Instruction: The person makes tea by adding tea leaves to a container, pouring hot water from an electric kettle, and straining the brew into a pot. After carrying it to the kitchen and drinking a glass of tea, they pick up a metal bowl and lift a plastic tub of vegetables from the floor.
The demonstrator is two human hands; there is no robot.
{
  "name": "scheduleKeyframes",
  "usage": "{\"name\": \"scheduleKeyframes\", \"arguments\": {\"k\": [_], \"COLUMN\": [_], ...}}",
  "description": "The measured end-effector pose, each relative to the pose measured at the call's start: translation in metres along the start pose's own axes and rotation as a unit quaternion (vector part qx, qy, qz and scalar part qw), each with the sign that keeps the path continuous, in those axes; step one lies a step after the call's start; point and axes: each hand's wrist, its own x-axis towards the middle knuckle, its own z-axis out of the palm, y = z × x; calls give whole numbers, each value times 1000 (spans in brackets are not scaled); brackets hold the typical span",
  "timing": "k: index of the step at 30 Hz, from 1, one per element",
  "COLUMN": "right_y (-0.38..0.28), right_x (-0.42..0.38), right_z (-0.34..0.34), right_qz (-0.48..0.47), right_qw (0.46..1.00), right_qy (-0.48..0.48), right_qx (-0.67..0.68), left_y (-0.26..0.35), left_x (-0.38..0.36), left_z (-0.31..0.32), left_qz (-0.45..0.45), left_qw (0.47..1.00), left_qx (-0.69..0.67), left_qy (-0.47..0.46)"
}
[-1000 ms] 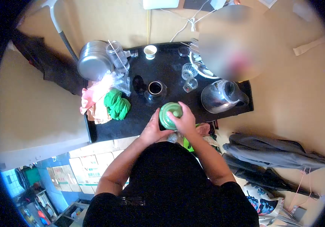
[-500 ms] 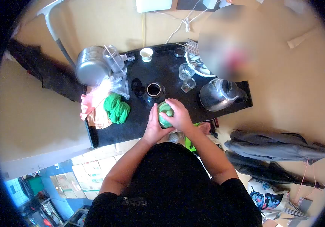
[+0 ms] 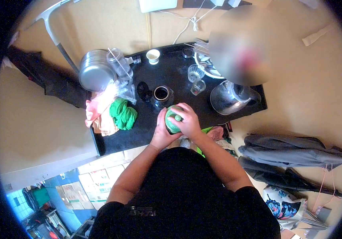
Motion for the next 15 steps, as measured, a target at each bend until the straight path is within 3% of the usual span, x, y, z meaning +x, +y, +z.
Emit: {"name": "scheduleKeyframes", "arguments": {"k": [6, 9, 12, 14, 15], "right_y": [-5, -8, -7, 4, -3], "right_x": [1, 5, 2, 3, 6], "right_z": [-2, -4, -4, -11, -23], "right_qz": [13, 171, 124, 215, 330], "right_qw": [1000, 970, 986, 956, 891], "right_qy": [18, 40, 41, 22, 13], "right_qx": [6, 171, 102, 201, 311], "left_y": [-2, 0, 0, 2, 6], "left_x": [0, 0, 3, 0, 0], "left_z": [0, -1, -3, -2, -4], "left_qz": [18, 10, 5, -6, -27], "left_qw": [1000, 1000, 1000, 1000, 999], "left_qx": [18, 4, -2, -3, 0], "left_qy": [6, 2, -6, -11, -17]}}
